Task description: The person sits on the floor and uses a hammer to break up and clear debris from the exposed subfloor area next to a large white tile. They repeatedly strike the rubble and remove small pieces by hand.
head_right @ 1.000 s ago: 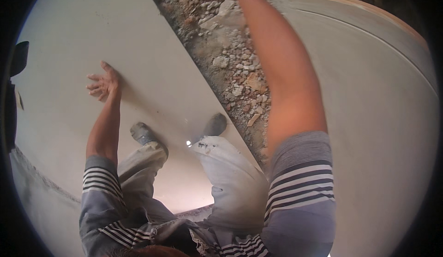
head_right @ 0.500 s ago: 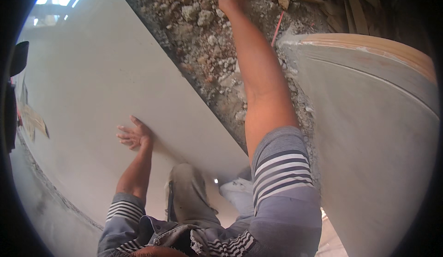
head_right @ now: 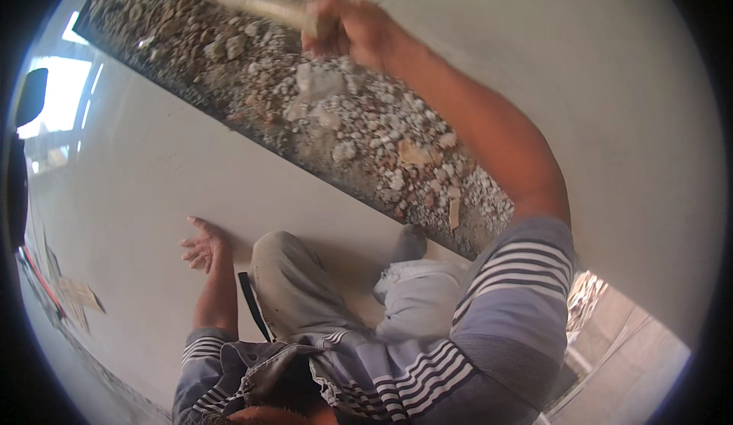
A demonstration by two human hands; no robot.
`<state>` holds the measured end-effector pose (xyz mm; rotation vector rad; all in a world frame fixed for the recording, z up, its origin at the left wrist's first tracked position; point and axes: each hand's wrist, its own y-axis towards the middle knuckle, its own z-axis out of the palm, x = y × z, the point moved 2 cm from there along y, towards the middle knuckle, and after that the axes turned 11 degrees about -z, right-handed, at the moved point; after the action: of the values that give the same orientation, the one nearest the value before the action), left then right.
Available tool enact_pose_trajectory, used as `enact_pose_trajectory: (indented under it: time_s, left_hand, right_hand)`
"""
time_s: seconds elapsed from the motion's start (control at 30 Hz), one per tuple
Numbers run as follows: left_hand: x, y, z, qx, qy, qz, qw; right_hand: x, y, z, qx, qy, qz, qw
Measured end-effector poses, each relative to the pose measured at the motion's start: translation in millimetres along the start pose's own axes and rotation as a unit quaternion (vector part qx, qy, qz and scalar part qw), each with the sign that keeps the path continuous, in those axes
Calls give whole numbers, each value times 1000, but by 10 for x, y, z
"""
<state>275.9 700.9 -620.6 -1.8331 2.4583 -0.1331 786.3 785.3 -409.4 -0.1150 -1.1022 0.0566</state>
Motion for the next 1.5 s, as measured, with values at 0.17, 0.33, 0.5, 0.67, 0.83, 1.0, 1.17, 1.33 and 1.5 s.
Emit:
enact_pose_trajectory:
  time_s: [0.17,0.33,0.5,0.67,0.83,1.0,1.17,1.33,1.5]
  left_hand:
    - [-16,-1,-65,-9,8,18,1000]
    - [7,-40,-100,-8,-6,37,999]
    - [322,-158,-11,57,-31,147,987]
    - [549,-439,80,45,-2,167,985]
    - [532,-534,93,4,10,155,988]
    - [498,-505,83,11,6,152,988]
    - [505,-516,100,-3,-11,155,988]
    - [506,-505,118,-6,-8,158,987]
    - [508,-534,76,11,-6,156,988]
  right_hand:
    - [-398,-2095,420,41,7,206,978]
    - [-1216,-2927,475,-115,86,248,958]
    - [-1273,-3381,46,-133,-152,97,975]
    - [-1028,-3269,-469,-125,-527,62,839]
    - [-532,-2909,-376,-211,-524,25,825]
    - [10,-2452,-273,-216,-526,-234,788]
    - [-447,-2027,-889,-162,-733,31,659]
    - [-607,-2035,-915,-161,-760,124,617]
    - [-488,-2083,-685,-194,-595,-218,749]
